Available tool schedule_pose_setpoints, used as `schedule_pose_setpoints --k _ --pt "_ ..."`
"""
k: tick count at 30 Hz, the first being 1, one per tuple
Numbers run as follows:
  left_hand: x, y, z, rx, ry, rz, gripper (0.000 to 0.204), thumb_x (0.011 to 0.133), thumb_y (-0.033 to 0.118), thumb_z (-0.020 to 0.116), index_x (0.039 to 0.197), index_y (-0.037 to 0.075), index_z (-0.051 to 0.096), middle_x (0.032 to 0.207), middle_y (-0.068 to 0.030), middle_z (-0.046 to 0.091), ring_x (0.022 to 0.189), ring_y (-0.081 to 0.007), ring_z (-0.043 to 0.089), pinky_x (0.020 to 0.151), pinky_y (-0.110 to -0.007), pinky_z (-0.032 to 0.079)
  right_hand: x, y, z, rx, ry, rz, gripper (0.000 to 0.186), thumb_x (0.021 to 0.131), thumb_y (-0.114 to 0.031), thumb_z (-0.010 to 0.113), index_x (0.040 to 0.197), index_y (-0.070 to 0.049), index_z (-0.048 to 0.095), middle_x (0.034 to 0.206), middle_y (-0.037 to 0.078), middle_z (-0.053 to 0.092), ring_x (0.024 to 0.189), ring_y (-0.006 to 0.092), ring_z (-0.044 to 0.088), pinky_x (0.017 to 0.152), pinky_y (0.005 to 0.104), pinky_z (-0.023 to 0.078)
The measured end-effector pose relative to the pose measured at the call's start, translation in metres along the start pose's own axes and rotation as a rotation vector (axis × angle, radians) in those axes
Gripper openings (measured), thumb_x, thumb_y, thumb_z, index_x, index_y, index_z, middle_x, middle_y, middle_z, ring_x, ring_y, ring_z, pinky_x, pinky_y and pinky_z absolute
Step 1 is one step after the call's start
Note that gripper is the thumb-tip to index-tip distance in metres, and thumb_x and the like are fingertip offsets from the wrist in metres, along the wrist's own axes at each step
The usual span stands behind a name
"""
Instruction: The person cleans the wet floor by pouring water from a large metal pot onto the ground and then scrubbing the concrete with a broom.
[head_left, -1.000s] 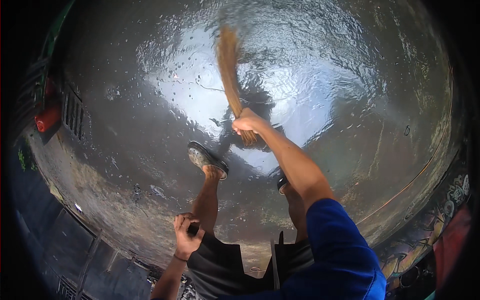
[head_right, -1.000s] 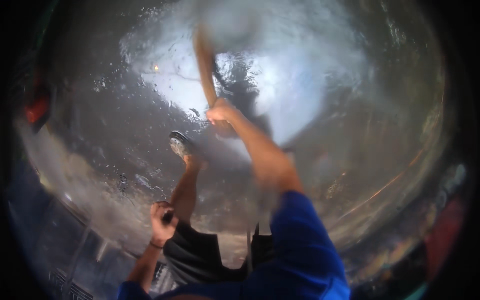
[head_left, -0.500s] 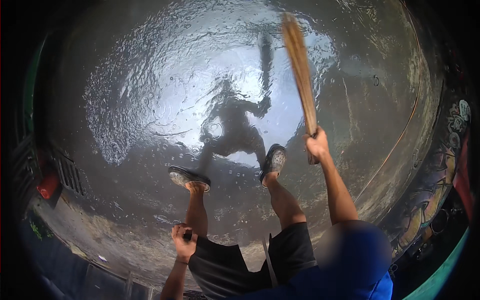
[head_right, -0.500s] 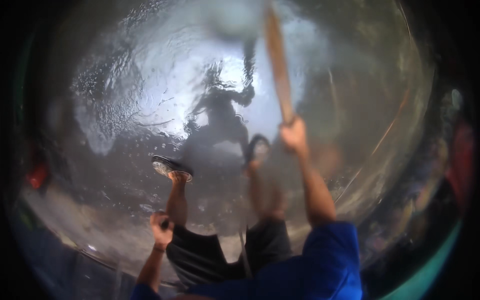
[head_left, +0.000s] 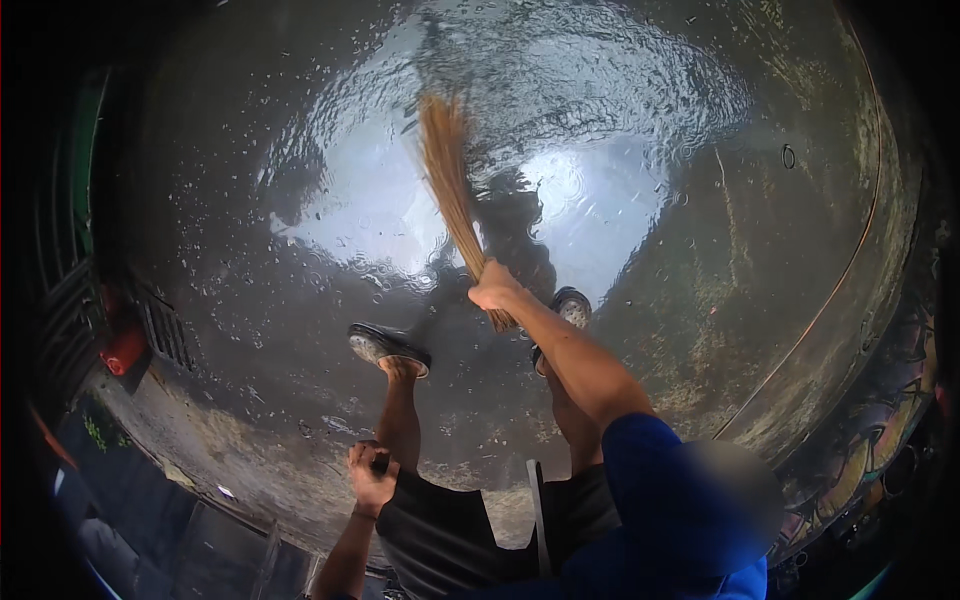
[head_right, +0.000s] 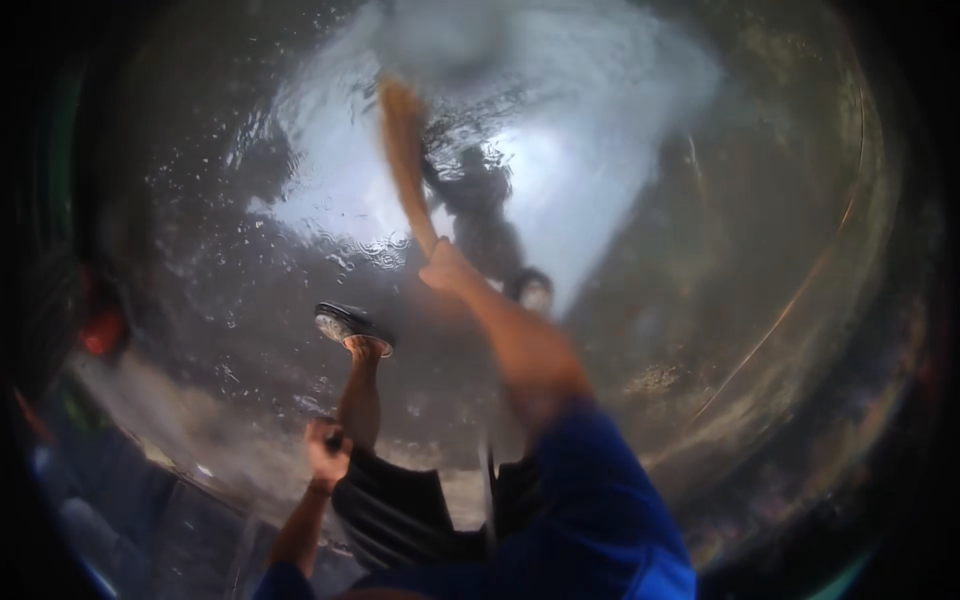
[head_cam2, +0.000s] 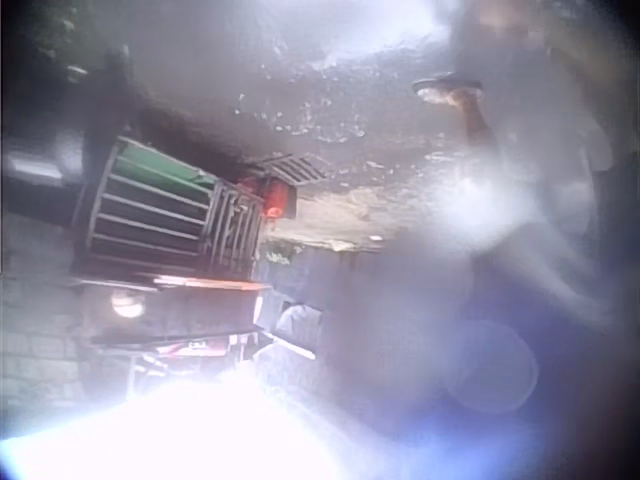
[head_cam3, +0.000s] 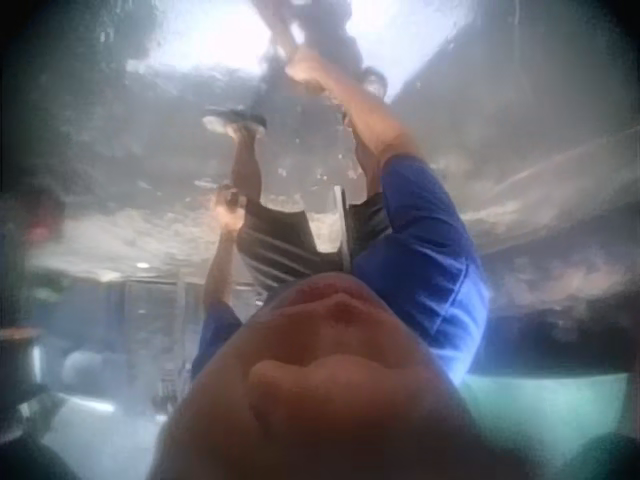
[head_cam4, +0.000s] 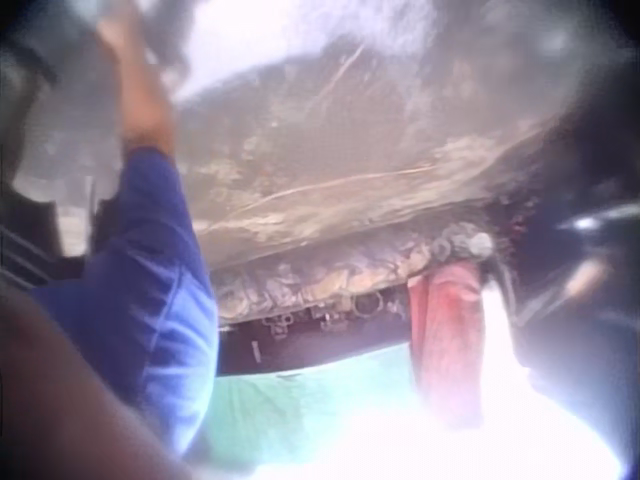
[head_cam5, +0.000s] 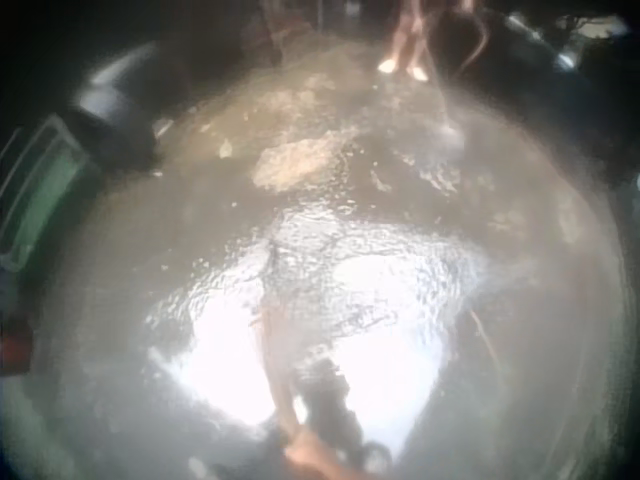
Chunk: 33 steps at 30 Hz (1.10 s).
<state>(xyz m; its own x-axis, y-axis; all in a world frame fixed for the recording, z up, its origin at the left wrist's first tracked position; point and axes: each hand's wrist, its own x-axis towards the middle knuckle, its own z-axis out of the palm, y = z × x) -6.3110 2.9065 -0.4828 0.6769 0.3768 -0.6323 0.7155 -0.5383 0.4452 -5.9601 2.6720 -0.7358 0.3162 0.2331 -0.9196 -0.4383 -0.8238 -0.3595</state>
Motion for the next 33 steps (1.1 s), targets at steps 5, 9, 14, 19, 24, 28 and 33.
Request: schedule_pose_setpoints --k 5,9,14,19,24,28,33 --pt "-0.023 -0.008 -0.015 0.174 0.013 0.053 0.028 0.073 0.016 0.079 0.097 0.011 0.066 0.114 -0.0116 0.062 0.112 -0.0360 0.057 0.098 -0.050 0.044 -0.097 0.003 -0.088 -0.024 0.078 -0.134 0.061 0.081 -0.019 0.076 0.134 0.004 0.057 0.107 0.026 0.074 0.099 0.0387 0.075 0.091 0.0449 0.057" --pt "-0.010 -0.001 -0.022 0.141 -0.022 0.083 0.031 0.072 0.020 0.080 0.098 0.012 0.067 0.117 -0.0115 0.061 0.115 -0.0358 0.056 0.099 -0.051 0.043 -0.079 0.110 -0.189 0.239 0.551 -0.131 0.038 0.087 -0.006 0.071 0.120 0.006 0.056 0.077 0.012 0.066 0.052 0.0187 0.063 0.047 0.0378 0.054" --pt "-0.001 -0.003 -0.032 0.059 -0.037 0.066 0.034 0.073 0.025 0.082 0.100 0.010 0.067 0.116 -0.0113 0.060 0.114 -0.0362 0.055 0.099 -0.051 0.042 0.059 0.086 -0.282 0.377 0.478 -0.001 0.012 0.085 -0.007 0.067 0.077 0.002 0.065 0.065 0.010 0.064 0.052 0.0201 0.062 0.048 0.0363 0.052" --pt "-0.021 -0.006 -0.023 0.051 -0.009 -0.040 0.036 0.076 0.030 0.085 0.102 0.010 0.069 0.118 -0.0119 0.060 0.114 -0.0359 0.055 0.101 -0.051 0.041 0.101 -0.045 -0.094 0.037 0.071 -0.045 0.024 0.080 -0.011 0.072 0.089 0.012 0.072 0.073 0.016 0.073 0.066 0.0234 0.073 0.061 0.0378 0.058" --pt "-0.010 0.003 -0.016 0.026 -0.018 0.010 0.033 0.074 0.024 0.084 0.100 0.010 0.069 0.120 -0.0131 0.060 0.116 -0.0364 0.055 0.101 -0.051 0.041 0.043 -0.108 -0.024 -0.348 -0.149 -0.102 0.041 0.084 -0.009 0.068 0.117 0.016 0.063 0.087 0.022 0.077 0.076 0.0279 0.077 0.076 0.0392 0.060" --pt "-0.024 -0.010 -0.024 0.067 0.008 -0.024 0.031 0.073 0.020 0.083 0.099 0.010 0.069 0.120 -0.0132 0.061 0.116 -0.0368 0.055 0.101 -0.051 0.041 -0.008 -0.121 -0.062 -0.082 -0.236 -0.193 0.044 0.084 -0.009 0.074 0.122 0.007 0.059 0.080 0.010 0.068 0.060 0.0181 0.065 0.054 0.0352 0.053" --pt "-0.014 -0.016 -0.056 0.070 0.001 0.015 0.030 0.072 0.020 0.084 0.097 0.011 0.070 0.118 -0.0119 0.062 0.115 -0.0352 0.056 0.098 -0.048 0.042 -0.025 -0.017 -0.188 -0.090 0.306 -0.199 0.037 0.085 -0.004 0.071 0.118 0.005 0.058 0.073 0.008 0.062 0.054 0.0167 0.061 0.047 0.0342 0.051"
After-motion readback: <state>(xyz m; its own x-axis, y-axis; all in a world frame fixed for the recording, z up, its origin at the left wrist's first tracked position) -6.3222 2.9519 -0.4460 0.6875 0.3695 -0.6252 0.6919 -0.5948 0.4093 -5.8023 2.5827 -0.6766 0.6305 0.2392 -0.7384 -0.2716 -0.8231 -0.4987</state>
